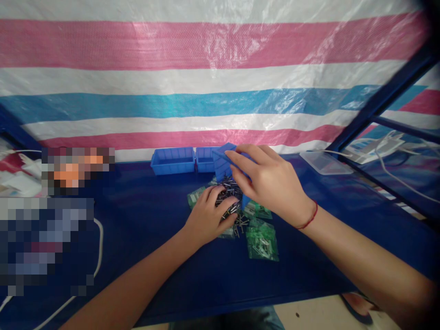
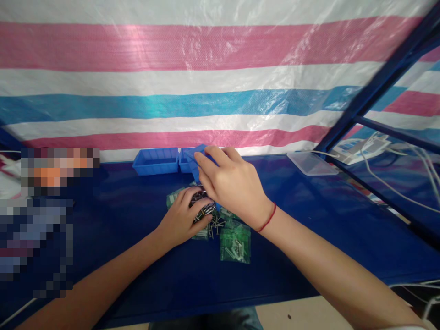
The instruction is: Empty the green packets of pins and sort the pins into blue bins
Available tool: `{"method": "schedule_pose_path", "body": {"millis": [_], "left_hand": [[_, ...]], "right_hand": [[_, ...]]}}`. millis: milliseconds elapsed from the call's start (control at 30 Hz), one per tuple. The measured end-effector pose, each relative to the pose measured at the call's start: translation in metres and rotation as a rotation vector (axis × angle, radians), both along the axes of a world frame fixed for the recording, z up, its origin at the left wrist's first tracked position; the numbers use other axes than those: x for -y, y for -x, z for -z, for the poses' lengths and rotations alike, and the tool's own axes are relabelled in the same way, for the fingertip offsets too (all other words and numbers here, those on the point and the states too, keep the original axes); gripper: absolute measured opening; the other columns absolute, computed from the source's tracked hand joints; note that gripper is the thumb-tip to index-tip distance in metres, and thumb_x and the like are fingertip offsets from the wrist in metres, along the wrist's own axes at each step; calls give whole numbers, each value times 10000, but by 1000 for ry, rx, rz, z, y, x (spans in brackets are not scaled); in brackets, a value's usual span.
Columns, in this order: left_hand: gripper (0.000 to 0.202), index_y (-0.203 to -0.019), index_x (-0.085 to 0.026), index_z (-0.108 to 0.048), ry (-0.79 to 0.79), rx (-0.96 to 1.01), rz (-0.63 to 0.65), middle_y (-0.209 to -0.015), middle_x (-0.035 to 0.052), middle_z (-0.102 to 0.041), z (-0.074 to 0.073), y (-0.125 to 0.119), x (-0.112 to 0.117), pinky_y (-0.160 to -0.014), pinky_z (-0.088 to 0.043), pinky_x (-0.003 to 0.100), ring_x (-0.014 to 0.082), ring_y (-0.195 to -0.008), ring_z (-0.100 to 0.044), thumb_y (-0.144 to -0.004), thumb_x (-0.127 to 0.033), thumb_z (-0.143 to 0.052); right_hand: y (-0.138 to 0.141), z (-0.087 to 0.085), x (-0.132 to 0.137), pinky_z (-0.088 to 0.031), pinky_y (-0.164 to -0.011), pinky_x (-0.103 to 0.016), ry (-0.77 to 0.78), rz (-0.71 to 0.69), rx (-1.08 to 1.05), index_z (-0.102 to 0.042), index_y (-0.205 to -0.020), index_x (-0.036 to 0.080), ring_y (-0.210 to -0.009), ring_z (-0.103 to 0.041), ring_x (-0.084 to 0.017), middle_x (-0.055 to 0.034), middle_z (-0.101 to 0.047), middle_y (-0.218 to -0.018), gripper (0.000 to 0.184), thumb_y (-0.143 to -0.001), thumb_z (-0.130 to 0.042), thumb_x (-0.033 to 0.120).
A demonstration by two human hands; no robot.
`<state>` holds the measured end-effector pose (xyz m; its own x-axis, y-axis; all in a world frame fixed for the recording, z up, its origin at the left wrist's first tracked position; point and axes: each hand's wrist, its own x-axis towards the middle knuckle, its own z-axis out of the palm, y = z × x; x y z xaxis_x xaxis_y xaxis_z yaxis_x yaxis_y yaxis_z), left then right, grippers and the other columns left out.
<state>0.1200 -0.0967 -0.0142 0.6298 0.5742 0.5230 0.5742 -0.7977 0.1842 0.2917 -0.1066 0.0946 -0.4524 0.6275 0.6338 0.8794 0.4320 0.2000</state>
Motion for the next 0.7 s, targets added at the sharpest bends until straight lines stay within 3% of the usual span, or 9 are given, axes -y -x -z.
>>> {"method": "schedule_pose_path", "body": {"millis": [167,300,500,700], "left_hand": [[421,-1313,-243,-536,4,7,6,-1217,131,-471,1,1,1,-1003,-425,466,285,-1152,-463,-915,-379,-515],[375,-1250,-228,-592,21,-5,11,-1187,133,-493,-1,0,0,-995,-431,468,283,-1144,-471,-916,-376,-505],[363,-1216,-246,-607,-5,-17,15,-1454,127,-368,-4,1,-1,-1076,-324,568,345,-1349,-319,-893,-395,-533],[377,-1240,-249,-591,70,-77,-2,-1452,122,-427,-6,1,-2,-1078,-342,558,321,-1323,-403,-908,-411,-518]], "right_hand": [[-6,-2,1,-492,-772,-380,-38,32,38,-584,-1261,183,-1017,-541,-282,-98,-612,-1204,358,-941,-437,247],[-11,-2,3,-501,-786,-406,-17,-4,26,-574,-1279,188,-1021,-531,-286,-107,-605,-1215,373,-938,-438,256],[-16,-5,8,-498,-843,-462,-2,-74,59,-550,-1310,202,-1076,-507,-305,-121,-572,-1274,394,-927,-464,241],[-33,-9,10,-473,-919,-500,-100,-141,78,-538,-1326,224,-1145,-491,-318,-110,-566,-1292,420,-906,-514,233]]}}
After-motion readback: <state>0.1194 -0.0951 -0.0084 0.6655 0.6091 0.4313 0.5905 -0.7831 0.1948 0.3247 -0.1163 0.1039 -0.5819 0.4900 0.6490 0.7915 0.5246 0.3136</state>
